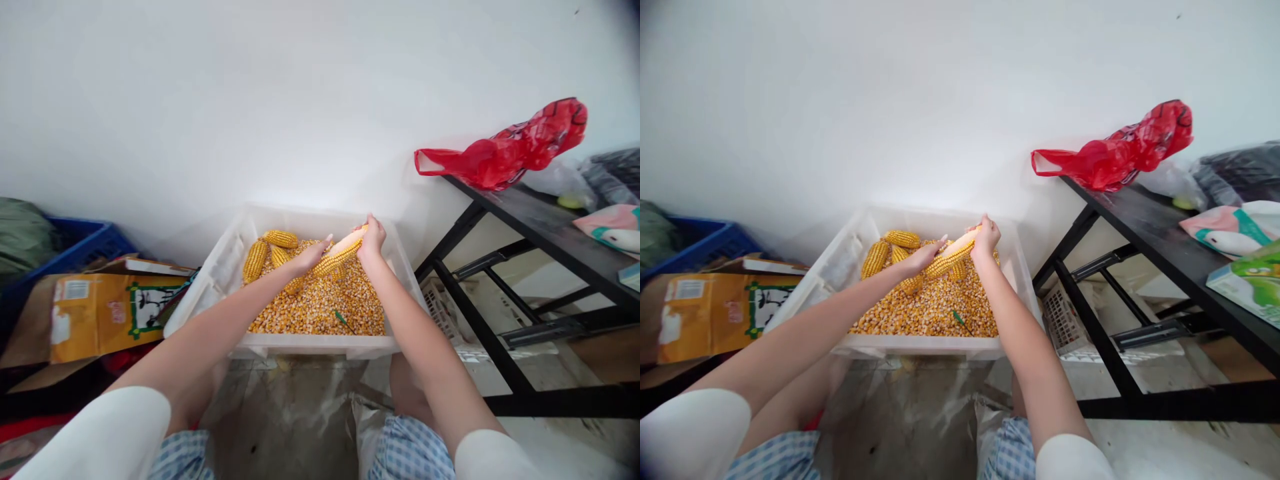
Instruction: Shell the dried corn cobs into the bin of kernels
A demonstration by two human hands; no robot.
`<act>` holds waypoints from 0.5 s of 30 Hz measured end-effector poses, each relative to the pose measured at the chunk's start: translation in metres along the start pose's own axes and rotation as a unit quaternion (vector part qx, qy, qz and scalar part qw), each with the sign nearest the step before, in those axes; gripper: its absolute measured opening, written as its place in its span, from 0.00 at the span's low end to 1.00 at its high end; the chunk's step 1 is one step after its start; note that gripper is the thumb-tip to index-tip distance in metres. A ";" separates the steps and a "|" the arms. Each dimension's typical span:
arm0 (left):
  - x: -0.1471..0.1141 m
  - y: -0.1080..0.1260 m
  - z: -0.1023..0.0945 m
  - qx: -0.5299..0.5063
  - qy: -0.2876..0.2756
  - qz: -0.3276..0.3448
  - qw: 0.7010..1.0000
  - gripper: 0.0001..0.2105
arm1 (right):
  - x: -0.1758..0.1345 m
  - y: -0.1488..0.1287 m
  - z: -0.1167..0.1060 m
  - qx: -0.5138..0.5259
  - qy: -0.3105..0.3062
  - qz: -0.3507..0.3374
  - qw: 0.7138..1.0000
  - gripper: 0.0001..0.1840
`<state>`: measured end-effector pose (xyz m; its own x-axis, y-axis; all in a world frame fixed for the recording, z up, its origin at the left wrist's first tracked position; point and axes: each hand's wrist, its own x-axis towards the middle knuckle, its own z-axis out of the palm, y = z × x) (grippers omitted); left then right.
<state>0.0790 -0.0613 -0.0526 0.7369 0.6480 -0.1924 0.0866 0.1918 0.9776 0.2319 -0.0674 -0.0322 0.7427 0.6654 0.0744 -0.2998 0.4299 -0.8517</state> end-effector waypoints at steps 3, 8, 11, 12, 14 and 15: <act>-0.002 0.007 -0.008 0.038 -0.009 0.038 0.999 0.27 | 0.002 -0.002 -0.001 0.027 0.011 0.025 0.999 0.14; -0.008 0.007 -0.014 0.156 0.053 0.125 0.978 0.21 | 0.006 -0.001 -0.007 0.033 0.044 0.073 0.996 0.14; -0.009 0.004 -0.011 0.107 0.030 0.097 0.989 0.20 | 0.007 0.001 -0.009 0.015 0.049 0.068 0.996 0.14; -0.009 0.004 -0.009 0.091 0.032 0.098 0.991 0.19 | 0.007 0.001 -0.009 0.012 0.050 0.064 0.997 0.13; -0.008 0.002 -0.007 0.070 0.039 0.099 0.992 0.18 | 0.007 0.001 -0.009 0.009 0.047 0.052 0.997 0.13; -0.007 0.002 -0.007 0.064 0.036 0.092 0.993 0.18 | 0.006 0.001 -0.009 0.008 0.044 0.046 0.998 0.13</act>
<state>0.0695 -0.0607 -0.0500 0.6986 0.7155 -0.0104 0.0433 -0.0278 0.9987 0.2415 -0.0680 -0.0376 0.7608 0.6470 -0.0507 -0.3783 0.3785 -0.8448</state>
